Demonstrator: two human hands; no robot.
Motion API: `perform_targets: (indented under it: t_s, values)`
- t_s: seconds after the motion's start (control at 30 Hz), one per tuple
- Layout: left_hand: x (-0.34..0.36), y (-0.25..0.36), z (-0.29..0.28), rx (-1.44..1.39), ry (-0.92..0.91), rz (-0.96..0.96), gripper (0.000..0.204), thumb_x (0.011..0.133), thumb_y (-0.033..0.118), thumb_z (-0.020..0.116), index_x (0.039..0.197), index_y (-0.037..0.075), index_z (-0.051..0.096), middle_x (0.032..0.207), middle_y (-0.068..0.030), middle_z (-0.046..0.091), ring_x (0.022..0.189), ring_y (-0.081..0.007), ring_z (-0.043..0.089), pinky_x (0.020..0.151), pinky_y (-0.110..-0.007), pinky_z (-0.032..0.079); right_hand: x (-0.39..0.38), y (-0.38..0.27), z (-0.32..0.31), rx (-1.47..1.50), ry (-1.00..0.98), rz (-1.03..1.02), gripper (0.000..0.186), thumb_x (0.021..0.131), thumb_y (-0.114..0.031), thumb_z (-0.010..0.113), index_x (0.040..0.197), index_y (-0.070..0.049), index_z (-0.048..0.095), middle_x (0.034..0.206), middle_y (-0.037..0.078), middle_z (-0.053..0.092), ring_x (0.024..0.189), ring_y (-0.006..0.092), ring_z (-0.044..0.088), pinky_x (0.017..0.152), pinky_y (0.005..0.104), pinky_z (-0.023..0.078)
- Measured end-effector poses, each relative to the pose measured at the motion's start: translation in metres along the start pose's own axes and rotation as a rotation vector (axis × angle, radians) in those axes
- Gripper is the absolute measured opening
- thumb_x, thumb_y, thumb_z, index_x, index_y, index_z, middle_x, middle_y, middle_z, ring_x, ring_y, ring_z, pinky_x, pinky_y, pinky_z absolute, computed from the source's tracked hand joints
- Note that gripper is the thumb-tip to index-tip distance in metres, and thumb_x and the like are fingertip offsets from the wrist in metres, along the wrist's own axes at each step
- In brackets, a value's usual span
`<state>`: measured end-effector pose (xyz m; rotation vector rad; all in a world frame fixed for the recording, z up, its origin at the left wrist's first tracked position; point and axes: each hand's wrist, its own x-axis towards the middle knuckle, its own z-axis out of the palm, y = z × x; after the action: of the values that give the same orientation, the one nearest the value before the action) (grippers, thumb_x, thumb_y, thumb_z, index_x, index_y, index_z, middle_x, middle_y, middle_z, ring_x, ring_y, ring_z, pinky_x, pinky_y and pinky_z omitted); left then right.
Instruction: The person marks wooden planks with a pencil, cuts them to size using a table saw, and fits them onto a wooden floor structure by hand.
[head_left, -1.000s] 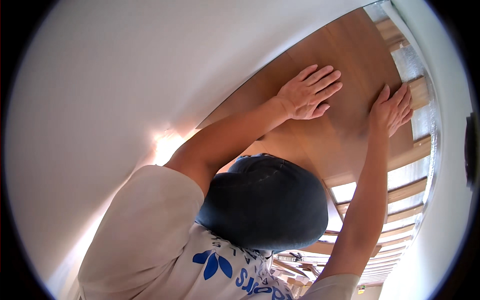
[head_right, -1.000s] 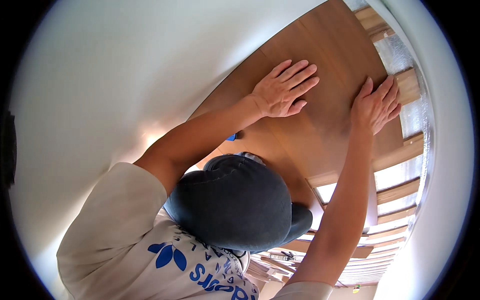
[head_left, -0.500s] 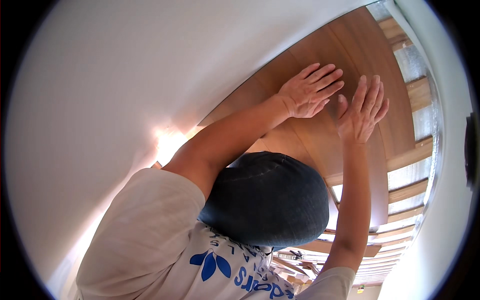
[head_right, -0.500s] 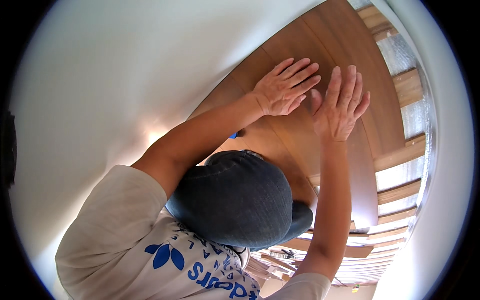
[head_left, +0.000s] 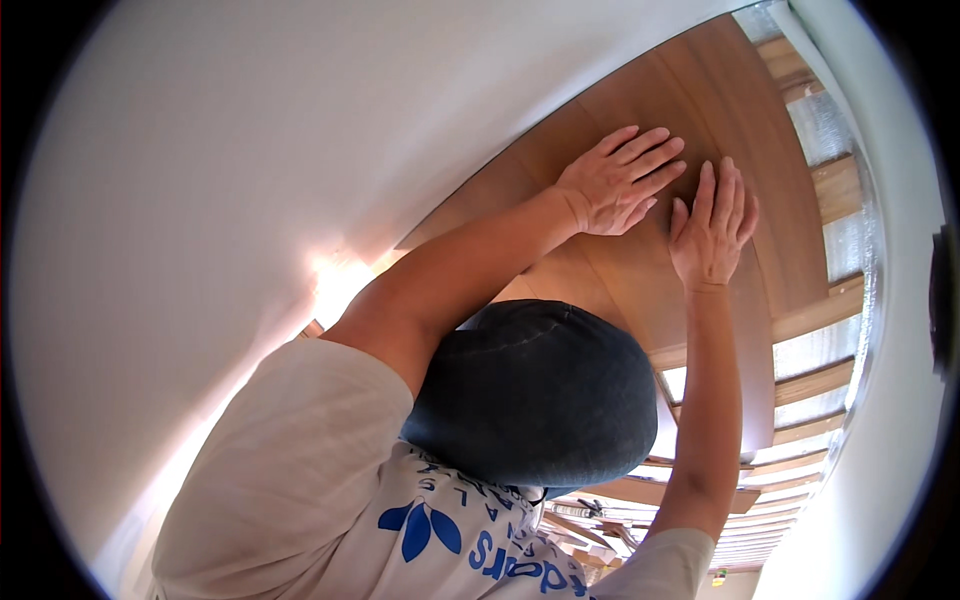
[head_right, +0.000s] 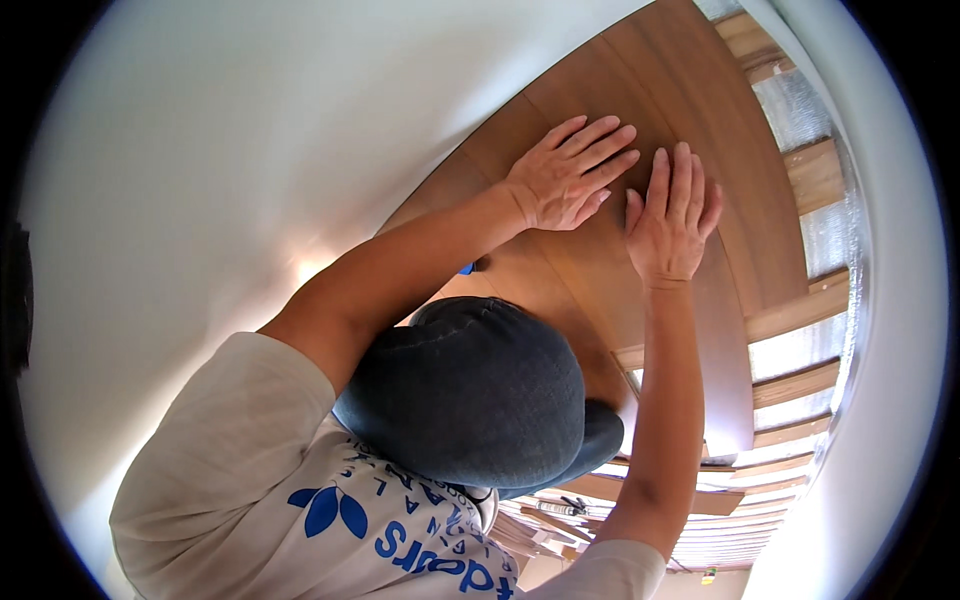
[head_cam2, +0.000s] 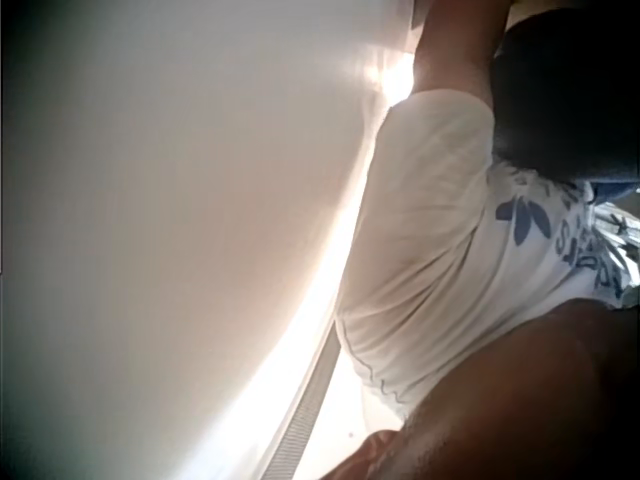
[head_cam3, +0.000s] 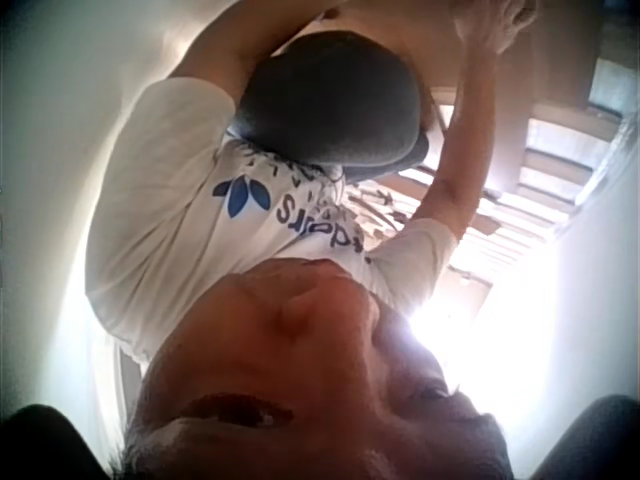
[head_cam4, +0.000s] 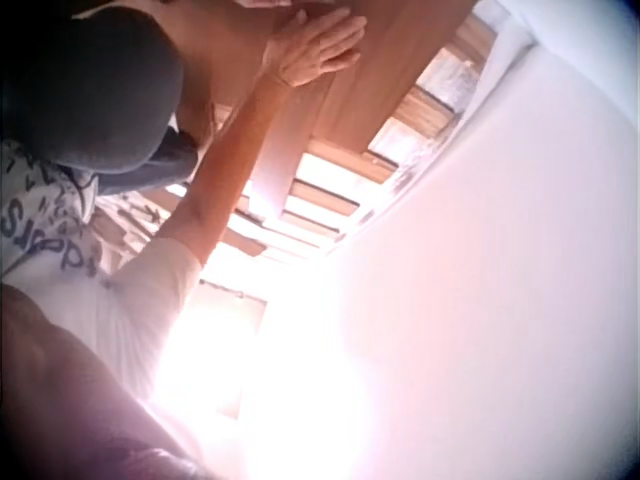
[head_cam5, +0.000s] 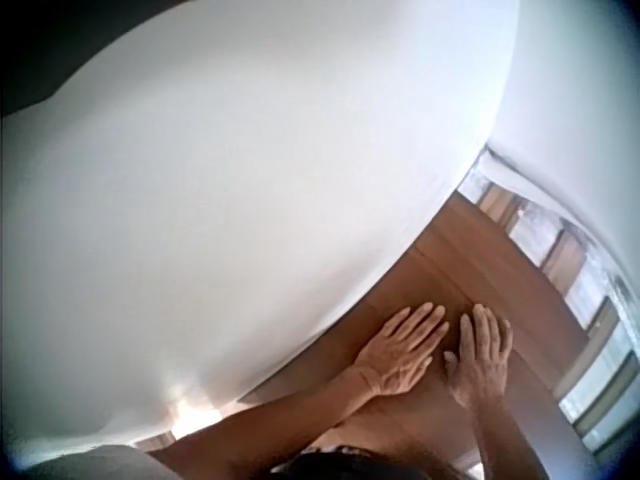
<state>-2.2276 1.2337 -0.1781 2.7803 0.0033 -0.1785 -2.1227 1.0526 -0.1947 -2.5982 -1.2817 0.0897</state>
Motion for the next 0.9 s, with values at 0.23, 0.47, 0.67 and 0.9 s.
perform_targets:
  t_s: [0.23,0.47,0.67,0.9]
  values:
    - [-0.005,-0.001,0.002,-0.013,0.023,0.005,0.062,0.091,0.032,0.067,0.149,0.015,0.053,0.163,-0.0065,0.037,0.152,-0.0274,0.031,0.124,-0.048,0.026,0.079,0.046,-0.028,-0.097,0.111,0.220,0.061,0.100,-0.042,0.061,0.150,-0.009,0.049,0.159,0.016,0.041,0.143,0.0358,0.041,0.115,0.0519,0.036]
    - [-0.003,-0.002,0.004,-0.001,0.030,0.015,0.063,0.091,0.033,0.065,0.150,0.015,0.051,0.164,-0.0070,0.035,0.153,-0.0277,0.029,0.123,-0.049,0.025,0.101,0.066,-0.022,0.111,-0.071,0.475,0.080,0.092,-0.059,0.068,0.149,-0.005,0.050,0.147,0.020,0.049,0.139,0.0405,0.042,0.117,0.0513,0.033]
    - [-0.002,-0.002,0.005,0.003,0.037,0.012,0.063,0.091,0.032,0.065,0.150,0.014,0.051,0.164,-0.0071,0.035,0.153,-0.0272,0.029,0.124,-0.049,0.023,0.101,0.070,-0.015,0.173,-0.003,0.483,0.080,0.088,-0.062,0.071,0.144,-0.006,0.057,0.143,0.019,0.051,0.136,0.0395,0.044,0.117,0.0516,0.032]
    - [0.001,-0.001,0.004,0.003,0.015,0.006,0.063,0.091,0.031,0.065,0.150,0.013,0.051,0.164,-0.0075,0.036,0.153,-0.0267,0.029,0.123,-0.049,0.023,0.099,0.072,-0.013,0.139,-0.001,0.519,0.079,0.087,-0.063,0.072,0.142,-0.008,0.059,0.140,0.018,0.053,0.134,0.0389,0.046,0.114,0.0509,0.036]
